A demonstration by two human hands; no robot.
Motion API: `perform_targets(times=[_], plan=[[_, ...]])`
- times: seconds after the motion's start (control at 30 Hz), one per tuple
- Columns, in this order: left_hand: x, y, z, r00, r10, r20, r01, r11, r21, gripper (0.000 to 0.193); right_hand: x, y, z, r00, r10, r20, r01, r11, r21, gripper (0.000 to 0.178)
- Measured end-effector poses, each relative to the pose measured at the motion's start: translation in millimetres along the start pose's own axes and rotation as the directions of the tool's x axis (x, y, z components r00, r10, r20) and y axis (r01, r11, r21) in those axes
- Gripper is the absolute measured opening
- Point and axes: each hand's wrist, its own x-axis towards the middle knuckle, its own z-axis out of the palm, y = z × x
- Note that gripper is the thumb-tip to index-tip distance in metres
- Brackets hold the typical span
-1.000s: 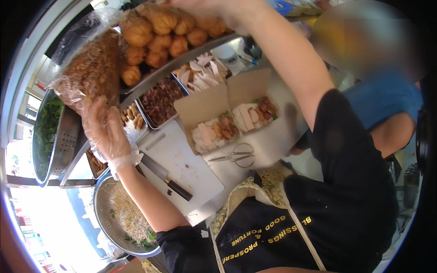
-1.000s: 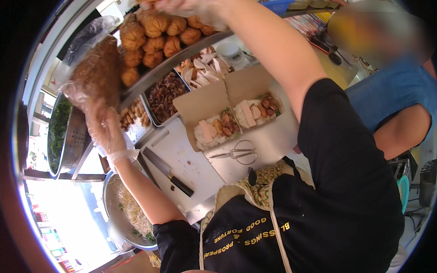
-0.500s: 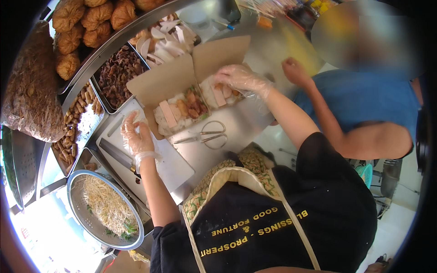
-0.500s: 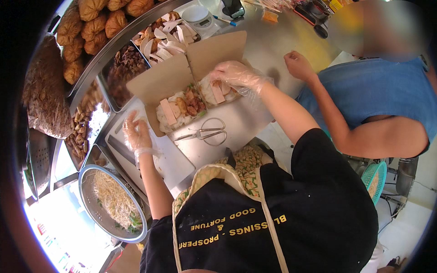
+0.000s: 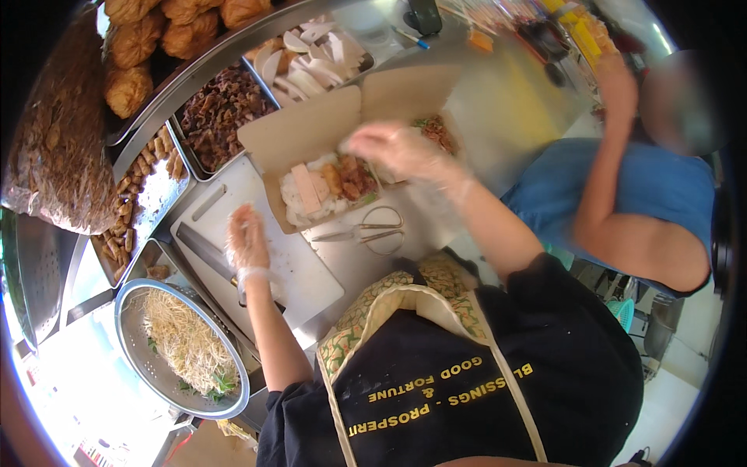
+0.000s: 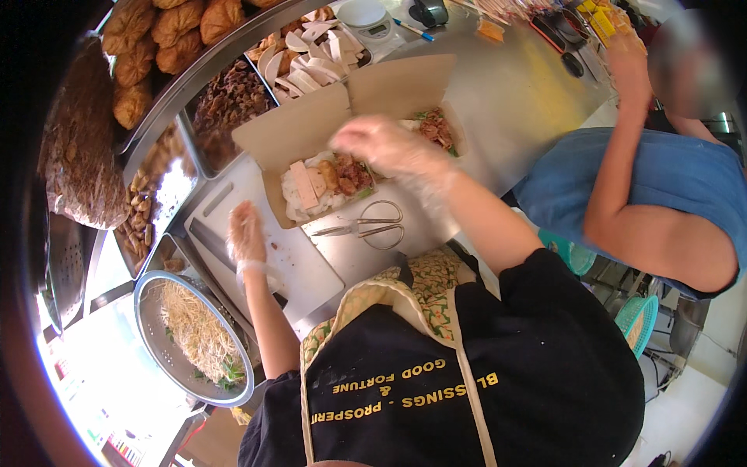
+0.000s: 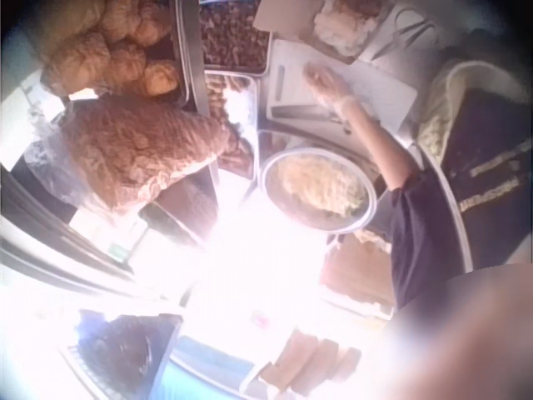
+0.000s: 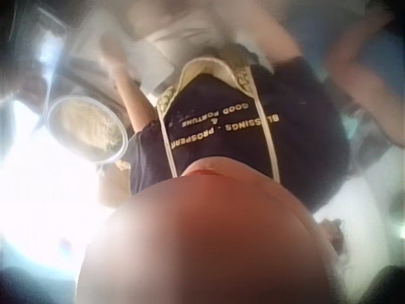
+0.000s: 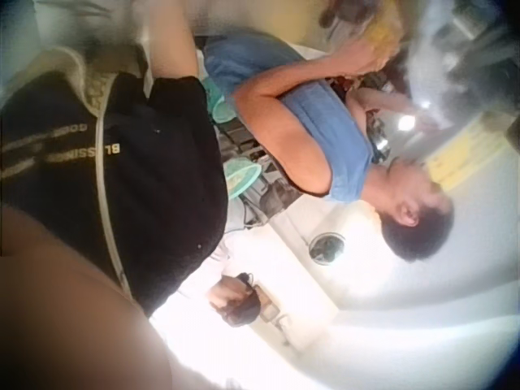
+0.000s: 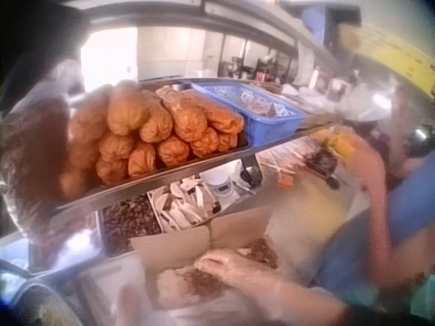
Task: The person assembles a street food dish by placing rice and vegetables into a paper container, then adding sliced meat and fried items. They use scissors to cut the meat and a knife to slice a cylindrical food item before packaging it in a plastic bag.
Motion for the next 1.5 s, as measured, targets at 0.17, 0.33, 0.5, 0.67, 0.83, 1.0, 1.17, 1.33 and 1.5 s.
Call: perform_targets(times=[0.17, 0.33, 0.5, 0.67, 0.83, 1.0, 1.17, 1.33, 1.5], plan=[[-1.7, 22.2, 14.7, 0.979, -0.109, 0.173, 0.079, 0.982, 0.174, 0.039, 40.1, -9.7, 52.3, 0.979, -0.125, 0.164, 0.152, 0.975, -0.163, 0.035], [0.4, 18.0, 14.3, 0.973, -0.155, 0.173, 0.154, 0.988, 0.018, 0.042, 58.1, 6.3, 58.6, 0.939, -0.308, 0.155, 0.333, 0.928, -0.169, 0.035], [9.6, 9.2, 26.6, 0.954, -0.2, 0.222, 0.189, 0.98, 0.069, 0.04, 50.5, -1.2, 60.6, 0.976, -0.203, 0.077, 0.213, 0.964, -0.159, 0.035], [12.4, -3.4, 49.2, 0.954, -0.188, 0.235, 0.157, 0.977, 0.145, 0.038, -9.1, 0.2, 32.2, 0.998, 0.024, -0.06, -0.005, 0.955, 0.296, 0.029], [6.2, -7.9, 106.9, 0.918, -0.17, 0.359, 0.186, 0.983, -0.01, 0.044, -63.2, 27.1, -17.6, 0.918, 0.38, -0.116, -0.223, 0.735, 0.64, 0.027], [-22.5, 21.8, 181.1, 0.81, -0.16, 0.564, 0.407, 0.847, -0.343, 0.062, -68.6, 5.1, -50.1, 0.882, 0.415, -0.221, -0.143, 0.685, 0.714, 0.026], [-29.3, 38.6, 163.5, 0.696, -0.002, 0.718, 0.376, 0.853, -0.363, 0.074, -35.4, -106.4, -49.6, 0.978, 0.181, -0.108, -0.081, 0.797, 0.599, 0.026], [-40.5, 41.6, 86.5, 0.815, -0.097, 0.571, 0.438, 0.748, -0.499, 0.067, 21.9, -236.0, -70.9, 0.854, -0.513, -0.092, 0.511, 0.79, 0.338, 0.027], [-49.6, 36.0, 33.6, 0.908, -0.193, 0.371, 0.377, 0.762, -0.526, 0.06, 126.5, -357.8, -37.7, 0.563, -0.826, -0.025, 0.723, 0.507, -0.469, 0.033]])
